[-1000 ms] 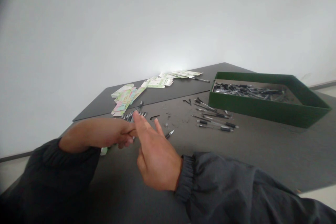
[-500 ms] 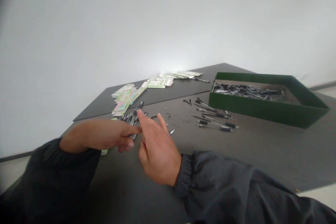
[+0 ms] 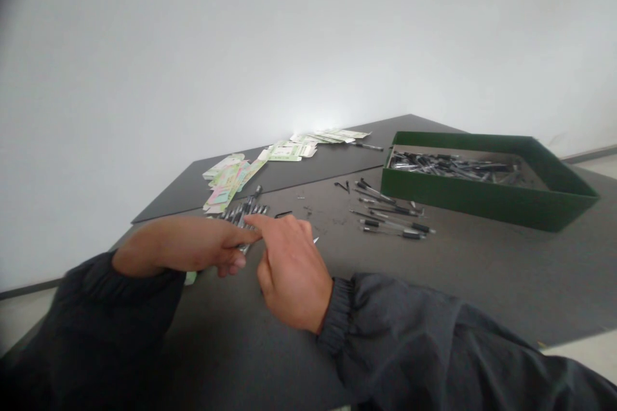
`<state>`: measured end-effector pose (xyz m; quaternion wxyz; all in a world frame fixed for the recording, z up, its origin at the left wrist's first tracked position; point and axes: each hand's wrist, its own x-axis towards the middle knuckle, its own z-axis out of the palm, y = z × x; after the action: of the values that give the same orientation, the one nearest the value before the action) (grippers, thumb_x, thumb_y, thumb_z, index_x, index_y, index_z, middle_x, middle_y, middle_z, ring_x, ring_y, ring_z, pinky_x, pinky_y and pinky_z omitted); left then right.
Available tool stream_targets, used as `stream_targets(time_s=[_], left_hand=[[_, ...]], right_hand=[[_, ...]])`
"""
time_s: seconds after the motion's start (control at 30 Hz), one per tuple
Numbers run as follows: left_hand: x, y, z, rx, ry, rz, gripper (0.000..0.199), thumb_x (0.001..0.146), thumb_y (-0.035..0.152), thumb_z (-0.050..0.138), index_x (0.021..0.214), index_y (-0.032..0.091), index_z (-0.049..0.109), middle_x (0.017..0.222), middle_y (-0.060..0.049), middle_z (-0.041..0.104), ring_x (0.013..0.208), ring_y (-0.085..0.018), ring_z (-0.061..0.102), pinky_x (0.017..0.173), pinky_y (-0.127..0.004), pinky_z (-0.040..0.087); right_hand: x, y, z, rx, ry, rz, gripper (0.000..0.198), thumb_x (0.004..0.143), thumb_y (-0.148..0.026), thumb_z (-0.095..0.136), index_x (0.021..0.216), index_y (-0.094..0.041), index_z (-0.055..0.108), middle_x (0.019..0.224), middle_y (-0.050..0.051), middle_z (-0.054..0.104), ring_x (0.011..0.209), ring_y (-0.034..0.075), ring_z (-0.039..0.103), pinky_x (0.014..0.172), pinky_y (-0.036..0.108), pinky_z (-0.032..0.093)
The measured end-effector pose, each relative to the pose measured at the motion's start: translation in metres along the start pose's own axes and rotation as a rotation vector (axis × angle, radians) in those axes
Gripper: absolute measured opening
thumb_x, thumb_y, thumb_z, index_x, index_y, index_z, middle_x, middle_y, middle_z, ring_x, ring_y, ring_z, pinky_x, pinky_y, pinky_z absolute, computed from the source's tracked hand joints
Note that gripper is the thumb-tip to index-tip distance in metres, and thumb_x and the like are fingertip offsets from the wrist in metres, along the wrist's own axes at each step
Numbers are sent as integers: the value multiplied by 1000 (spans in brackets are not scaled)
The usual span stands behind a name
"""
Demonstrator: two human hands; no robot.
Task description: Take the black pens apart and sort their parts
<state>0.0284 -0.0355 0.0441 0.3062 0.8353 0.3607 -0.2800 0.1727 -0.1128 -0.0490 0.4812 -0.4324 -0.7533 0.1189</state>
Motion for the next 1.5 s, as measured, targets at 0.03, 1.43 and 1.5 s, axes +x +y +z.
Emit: stream_targets(time_s=[0.03,1.43,1.5], left_hand=[[0,0,0,-2,1,7,26,90,24,39,112,13,49,83,-9,67,71,-19,64,62,-26,48],[0,-4,-4,18,-14,11,23,88,21,42,109,14,48,87,-9,67,74,-20,65,64,-27,49],[0,-3,-4,22,-16,8,23,88,22,41,109,14,47,86,-9,67,75,-20,65,64,-27,49]], right_hand=[[0,1,1,6,10,0,55,74,-4,44,127,-15,44,97,9,57,100,24,49,88,43,40],[-2,-1,2,81,-154,-55,83,71,-3,42,147,-9,8,84,1,59,92,16,56,114,45,17],[-2,-1,2,80,-152,-53,83,71,-3,42,147,-9,8,85,1,59,90,16,56,114,45,17]])
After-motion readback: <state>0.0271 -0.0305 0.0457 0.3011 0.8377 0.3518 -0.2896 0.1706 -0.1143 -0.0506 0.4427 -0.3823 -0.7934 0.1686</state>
